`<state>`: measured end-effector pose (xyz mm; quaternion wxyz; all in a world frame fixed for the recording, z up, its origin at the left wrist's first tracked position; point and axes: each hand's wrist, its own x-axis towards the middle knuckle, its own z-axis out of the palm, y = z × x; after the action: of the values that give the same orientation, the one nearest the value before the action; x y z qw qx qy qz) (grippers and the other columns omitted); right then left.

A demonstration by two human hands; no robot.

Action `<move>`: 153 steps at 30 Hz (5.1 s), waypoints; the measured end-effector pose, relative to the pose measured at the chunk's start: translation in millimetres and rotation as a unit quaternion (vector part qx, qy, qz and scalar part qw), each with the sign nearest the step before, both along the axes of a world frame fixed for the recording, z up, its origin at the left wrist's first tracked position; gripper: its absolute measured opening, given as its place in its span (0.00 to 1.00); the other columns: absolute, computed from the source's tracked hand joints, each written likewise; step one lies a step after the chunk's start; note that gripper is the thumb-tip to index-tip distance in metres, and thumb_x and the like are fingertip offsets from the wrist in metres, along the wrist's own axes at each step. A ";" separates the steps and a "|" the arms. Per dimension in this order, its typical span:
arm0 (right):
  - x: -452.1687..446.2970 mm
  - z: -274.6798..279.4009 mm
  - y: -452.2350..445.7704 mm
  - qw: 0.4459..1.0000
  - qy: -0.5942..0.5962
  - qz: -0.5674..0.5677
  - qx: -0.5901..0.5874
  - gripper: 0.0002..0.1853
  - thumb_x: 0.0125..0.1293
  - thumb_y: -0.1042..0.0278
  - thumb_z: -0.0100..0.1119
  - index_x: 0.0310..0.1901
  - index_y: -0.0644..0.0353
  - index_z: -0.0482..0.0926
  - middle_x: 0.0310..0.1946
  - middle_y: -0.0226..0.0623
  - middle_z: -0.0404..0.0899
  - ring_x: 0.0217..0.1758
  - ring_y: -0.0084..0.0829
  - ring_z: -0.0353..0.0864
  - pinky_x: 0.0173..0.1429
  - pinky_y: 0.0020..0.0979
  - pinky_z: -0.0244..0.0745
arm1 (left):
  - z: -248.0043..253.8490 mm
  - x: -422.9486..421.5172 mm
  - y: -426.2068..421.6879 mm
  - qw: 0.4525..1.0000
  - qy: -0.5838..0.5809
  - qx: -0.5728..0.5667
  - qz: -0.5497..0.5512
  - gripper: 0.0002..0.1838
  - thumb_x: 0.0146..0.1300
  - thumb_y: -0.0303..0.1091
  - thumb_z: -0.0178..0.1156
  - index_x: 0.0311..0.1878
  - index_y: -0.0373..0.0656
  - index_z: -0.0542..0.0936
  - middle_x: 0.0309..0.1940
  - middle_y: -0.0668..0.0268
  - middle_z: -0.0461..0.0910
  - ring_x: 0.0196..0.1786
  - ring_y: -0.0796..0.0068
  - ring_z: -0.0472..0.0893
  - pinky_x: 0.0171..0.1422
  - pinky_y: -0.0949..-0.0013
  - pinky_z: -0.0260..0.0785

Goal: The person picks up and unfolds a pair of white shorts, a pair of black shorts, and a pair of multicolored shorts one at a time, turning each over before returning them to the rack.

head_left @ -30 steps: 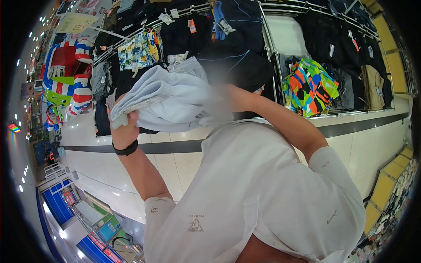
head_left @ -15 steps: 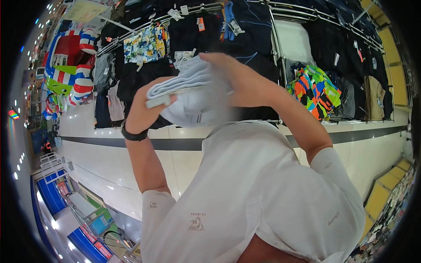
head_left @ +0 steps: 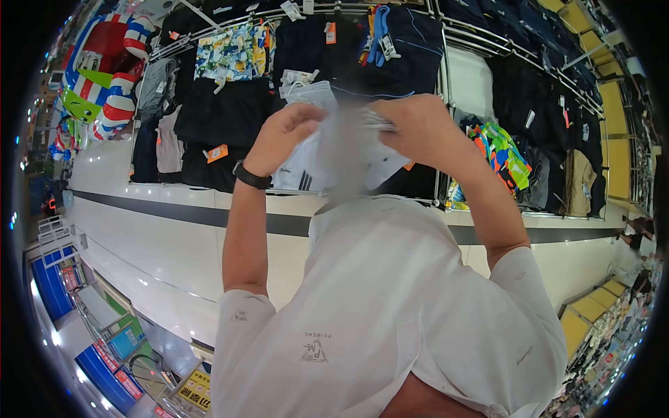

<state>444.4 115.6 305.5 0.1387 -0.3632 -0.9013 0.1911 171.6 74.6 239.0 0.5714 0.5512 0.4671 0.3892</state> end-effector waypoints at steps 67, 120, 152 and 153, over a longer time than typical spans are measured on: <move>100.4 44.8 -60.8 0.997 0.052 -0.044 0.036 0.24 0.35 0.72 0.73 0.41 0.59 0.83 0.31 0.37 0.82 0.35 0.39 0.82 0.39 0.35 0.74 | -136.8 7.2 -93.8 0.944 -0.085 -0.302 -0.097 0.20 0.68 0.38 0.57 0.58 0.37 0.79 0.47 0.69 0.81 0.47 0.81 0.76 0.54 0.76 0.67; 81.9 29.7 -11.0 0.949 0.101 -0.237 -0.184 0.14 0.52 0.71 0.73 0.40 0.66 0.82 0.25 0.32 0.80 0.27 0.19 0.71 0.34 0.25 0.70 | -128.5 30.6 -104.0 0.977 -0.032 -0.187 -0.093 0.16 0.68 0.34 0.56 0.54 0.36 0.80 0.45 0.65 0.82 0.45 0.77 0.77 0.52 0.70 0.70; -176.6 -243.3 175.0 0.924 -0.085 0.077 -0.364 0.24 0.59 0.59 0.65 0.55 0.60 0.79 0.48 0.47 0.81 0.55 0.42 0.79 0.61 0.37 0.72 | -294.4 -129.1 -56.0 0.878 0.429 -0.206 -0.057 0.20 0.56 0.38 0.56 0.43 0.29 0.81 0.44 0.38 0.80 0.50 0.40 0.79 0.57 0.50 0.70; -184.8 -250.7 178.0 0.949 -0.075 0.078 -0.296 0.24 0.58 0.60 0.65 0.56 0.59 0.79 0.48 0.48 0.81 0.55 0.43 0.79 0.61 0.38 0.72 | -305.0 -132.2 -56.7 0.877 0.428 -0.208 -0.060 0.20 0.56 0.38 0.56 0.43 0.29 0.81 0.44 0.38 0.80 0.50 0.40 0.79 0.57 0.50 0.70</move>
<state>259.6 293.6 54.7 -0.0587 -0.3297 -0.8377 0.4314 39.4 17.8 -66.0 0.4392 0.5592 0.7026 -0.0261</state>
